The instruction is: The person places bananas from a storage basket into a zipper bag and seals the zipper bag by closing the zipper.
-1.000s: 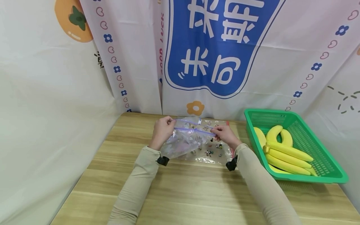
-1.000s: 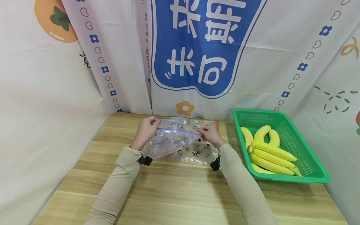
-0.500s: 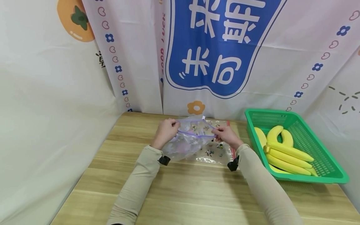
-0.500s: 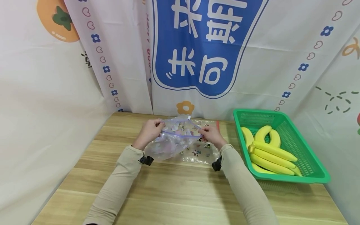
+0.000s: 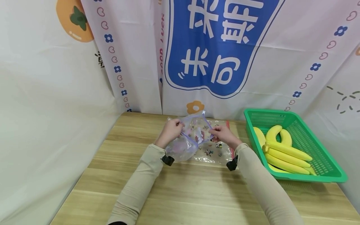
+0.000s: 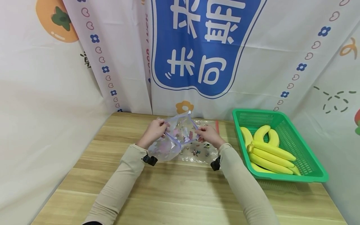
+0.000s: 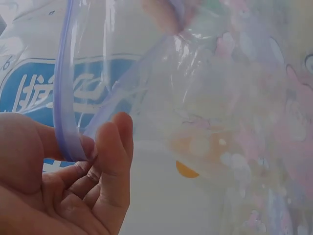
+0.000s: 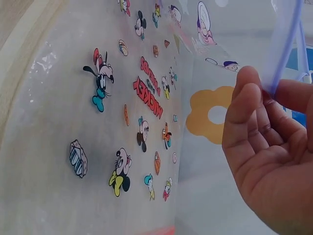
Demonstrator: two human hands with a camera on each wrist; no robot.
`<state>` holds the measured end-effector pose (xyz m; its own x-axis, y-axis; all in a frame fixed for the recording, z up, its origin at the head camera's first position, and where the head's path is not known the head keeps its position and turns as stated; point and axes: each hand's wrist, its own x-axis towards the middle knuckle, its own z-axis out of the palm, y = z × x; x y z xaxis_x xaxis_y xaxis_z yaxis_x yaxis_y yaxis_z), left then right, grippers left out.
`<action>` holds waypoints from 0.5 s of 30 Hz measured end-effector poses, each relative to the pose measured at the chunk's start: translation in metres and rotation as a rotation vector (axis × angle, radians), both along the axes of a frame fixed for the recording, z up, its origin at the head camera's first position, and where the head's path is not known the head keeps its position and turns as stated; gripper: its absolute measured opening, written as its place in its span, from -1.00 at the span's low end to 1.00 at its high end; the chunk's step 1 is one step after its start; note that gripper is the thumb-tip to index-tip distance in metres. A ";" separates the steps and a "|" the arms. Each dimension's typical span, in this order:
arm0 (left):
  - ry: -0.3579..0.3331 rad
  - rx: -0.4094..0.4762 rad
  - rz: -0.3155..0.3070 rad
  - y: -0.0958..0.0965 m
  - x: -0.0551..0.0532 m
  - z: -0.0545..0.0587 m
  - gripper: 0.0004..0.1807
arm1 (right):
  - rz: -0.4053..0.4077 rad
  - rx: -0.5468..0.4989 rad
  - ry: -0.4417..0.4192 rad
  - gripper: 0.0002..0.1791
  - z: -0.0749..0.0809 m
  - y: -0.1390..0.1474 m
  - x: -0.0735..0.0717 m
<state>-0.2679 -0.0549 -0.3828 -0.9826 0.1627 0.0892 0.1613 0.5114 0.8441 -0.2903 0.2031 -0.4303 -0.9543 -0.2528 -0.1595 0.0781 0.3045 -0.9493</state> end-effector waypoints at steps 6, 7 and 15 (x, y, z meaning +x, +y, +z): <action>-0.010 0.021 0.014 0.001 0.001 0.001 -0.73 | -0.002 -0.002 0.000 -0.81 -0.001 0.002 0.000; -0.013 0.037 0.016 0.001 0.002 0.001 -0.73 | 0.001 0.000 -0.001 -0.81 -0.001 0.002 0.000; -0.033 0.172 0.058 -0.002 -0.001 0.005 -0.74 | -0.013 0.025 -0.017 -0.72 -0.003 0.007 0.000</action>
